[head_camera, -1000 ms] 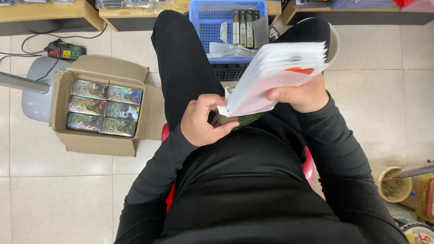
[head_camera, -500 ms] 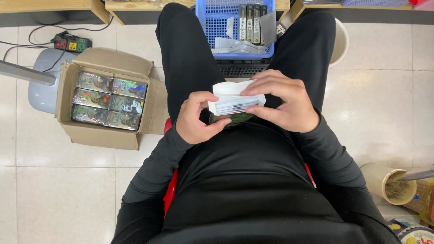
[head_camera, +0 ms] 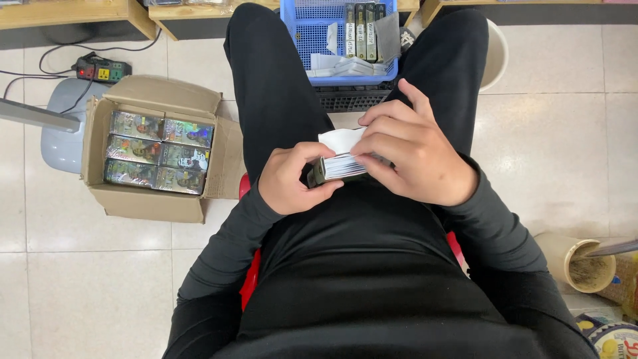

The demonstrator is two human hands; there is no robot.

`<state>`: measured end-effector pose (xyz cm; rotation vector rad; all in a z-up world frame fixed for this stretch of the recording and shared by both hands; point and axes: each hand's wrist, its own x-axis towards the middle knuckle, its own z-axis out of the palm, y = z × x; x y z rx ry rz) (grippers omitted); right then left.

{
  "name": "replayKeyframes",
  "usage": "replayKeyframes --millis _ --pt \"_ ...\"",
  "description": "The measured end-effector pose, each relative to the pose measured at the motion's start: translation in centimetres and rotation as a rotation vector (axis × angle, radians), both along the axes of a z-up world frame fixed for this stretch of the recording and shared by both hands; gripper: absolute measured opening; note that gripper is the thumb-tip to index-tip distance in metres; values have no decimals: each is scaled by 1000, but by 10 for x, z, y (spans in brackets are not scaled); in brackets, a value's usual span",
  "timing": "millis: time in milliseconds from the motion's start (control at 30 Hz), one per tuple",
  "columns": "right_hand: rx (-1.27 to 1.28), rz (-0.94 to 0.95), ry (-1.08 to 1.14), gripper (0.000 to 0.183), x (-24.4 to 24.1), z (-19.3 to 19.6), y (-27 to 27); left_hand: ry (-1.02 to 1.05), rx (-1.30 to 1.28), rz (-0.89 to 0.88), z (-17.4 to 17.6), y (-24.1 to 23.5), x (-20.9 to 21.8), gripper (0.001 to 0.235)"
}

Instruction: The person writes on a notepad, then picks up a small box and places white sheets inside it. They close the box, wipe it with a cloth, and place it into a blue basket. Finally, they pick up a packaged item from the basket.

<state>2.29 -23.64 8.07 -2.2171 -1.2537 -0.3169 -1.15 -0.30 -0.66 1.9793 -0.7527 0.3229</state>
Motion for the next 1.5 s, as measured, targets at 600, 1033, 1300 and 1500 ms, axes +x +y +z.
replayKeyframes --millis 600,1033,1300,1500 --pt "-11 -89 39 11 0 -9 5 -1 -9 1 -3 -2 -1 51" --pt "-87 30 105 8 -8 9 -2 586 -329 -655 -39 -5 30 107" --pt "-14 107 81 5 -13 51 -22 346 32 -690 16 -1 57 105" --pt "-21 77 -135 17 -23 52 -15 231 126 -621 53 7 50 108"
